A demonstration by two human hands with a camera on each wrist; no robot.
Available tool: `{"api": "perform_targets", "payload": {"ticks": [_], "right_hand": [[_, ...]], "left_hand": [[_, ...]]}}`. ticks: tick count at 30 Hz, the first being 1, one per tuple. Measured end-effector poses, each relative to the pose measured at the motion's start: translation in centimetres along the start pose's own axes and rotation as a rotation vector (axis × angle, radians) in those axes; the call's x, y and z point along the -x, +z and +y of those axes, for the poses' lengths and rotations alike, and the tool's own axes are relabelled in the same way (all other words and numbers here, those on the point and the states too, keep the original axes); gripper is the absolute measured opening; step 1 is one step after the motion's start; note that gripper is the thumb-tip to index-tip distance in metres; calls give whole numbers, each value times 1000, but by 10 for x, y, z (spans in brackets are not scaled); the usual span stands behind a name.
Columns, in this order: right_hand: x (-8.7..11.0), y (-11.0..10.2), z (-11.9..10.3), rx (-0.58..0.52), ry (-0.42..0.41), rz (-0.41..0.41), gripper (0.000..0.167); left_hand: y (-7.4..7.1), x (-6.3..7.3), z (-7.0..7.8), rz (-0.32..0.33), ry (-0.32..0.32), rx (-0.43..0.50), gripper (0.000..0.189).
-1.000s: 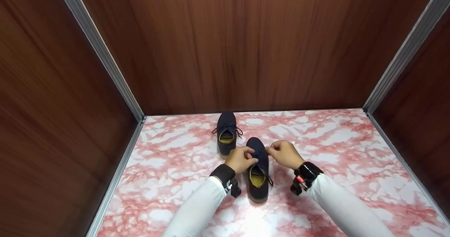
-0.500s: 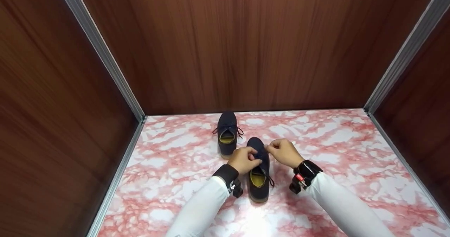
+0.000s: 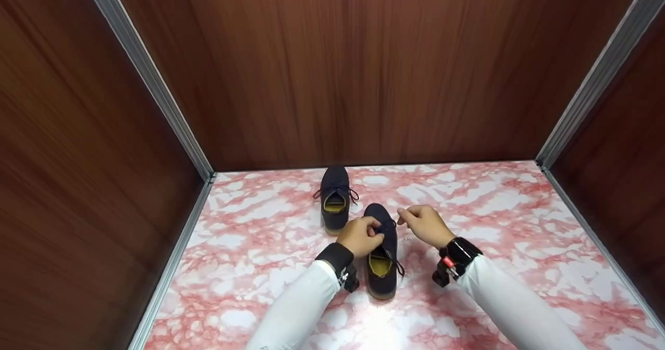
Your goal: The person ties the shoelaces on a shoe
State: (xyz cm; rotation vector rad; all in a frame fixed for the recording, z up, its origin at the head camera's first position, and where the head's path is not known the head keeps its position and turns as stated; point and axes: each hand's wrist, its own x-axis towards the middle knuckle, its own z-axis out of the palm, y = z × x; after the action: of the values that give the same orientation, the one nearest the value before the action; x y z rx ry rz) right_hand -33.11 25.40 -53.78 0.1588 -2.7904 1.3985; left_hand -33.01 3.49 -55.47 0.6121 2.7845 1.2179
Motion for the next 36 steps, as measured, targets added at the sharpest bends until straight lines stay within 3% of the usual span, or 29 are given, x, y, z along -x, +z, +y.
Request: {"api": "perform_targets", "payload": {"ticks": [8,22,29,36], "right_hand": [[4,-4,9,18,41,11,40],[8,-2,17,29,11,-5,39],[13,7,14,11,-79,-80,27],[17,16,12,-10,-148,-162,25]], "left_hand": [[0,0,-1,6,17,7,18],[-5,3,-7,27,-13,109,8],[-8,3,-16,20,-32,212,4],[-10,3,-22,8,-64,283,5]]}}
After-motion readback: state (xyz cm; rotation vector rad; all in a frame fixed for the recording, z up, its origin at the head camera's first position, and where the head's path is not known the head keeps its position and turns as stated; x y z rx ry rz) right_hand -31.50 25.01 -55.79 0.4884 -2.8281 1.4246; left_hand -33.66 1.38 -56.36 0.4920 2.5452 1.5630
